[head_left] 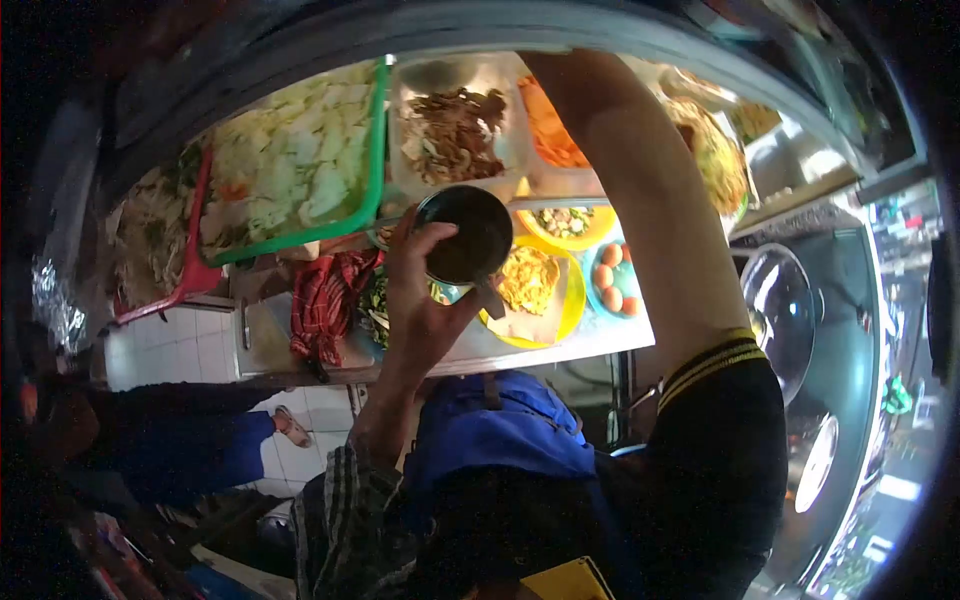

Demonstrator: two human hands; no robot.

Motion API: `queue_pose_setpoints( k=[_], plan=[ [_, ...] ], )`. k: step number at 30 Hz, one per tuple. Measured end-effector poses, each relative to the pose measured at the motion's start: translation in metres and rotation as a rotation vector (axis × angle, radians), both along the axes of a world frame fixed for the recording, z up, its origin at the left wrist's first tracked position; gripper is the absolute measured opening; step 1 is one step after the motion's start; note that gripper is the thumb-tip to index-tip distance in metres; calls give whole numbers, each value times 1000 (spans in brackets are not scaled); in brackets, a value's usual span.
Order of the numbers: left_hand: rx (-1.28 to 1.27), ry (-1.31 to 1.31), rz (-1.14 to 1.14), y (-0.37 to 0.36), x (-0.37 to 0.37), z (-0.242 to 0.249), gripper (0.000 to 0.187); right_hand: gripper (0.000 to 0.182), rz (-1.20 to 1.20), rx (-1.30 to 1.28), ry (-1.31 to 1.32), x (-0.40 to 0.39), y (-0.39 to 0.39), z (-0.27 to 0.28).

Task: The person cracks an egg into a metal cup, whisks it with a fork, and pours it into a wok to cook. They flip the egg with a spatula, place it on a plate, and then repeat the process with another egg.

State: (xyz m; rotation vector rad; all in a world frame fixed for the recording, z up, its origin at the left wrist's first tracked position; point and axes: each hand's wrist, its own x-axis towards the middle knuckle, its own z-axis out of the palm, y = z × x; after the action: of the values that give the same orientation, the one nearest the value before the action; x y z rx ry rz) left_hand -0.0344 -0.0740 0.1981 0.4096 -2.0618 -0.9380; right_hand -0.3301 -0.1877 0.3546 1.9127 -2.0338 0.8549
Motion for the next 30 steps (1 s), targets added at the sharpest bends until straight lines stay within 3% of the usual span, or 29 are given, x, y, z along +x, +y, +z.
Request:
queue_pose_setpoints(
  k=[4,8,20,23,30],
  plan=[
    [-176,-15,-3,-2,-4,12,60,22,34,51,-51,6,-12,-6],
    [-86,-24,-14,-5,-3,10,42,21,37,70,-93,4,-19,-10],
    [57,-35,-62,-8,0,16,47,17,132,96,-258,4,-14,-2],
    [-42,-68,-21,-9,2,11,48,16,192,107,-343,-1,-2,0],
    [-9,-125,-186,1,-5,19,50,15,447,198,-657,2,88,4]
  ],
)
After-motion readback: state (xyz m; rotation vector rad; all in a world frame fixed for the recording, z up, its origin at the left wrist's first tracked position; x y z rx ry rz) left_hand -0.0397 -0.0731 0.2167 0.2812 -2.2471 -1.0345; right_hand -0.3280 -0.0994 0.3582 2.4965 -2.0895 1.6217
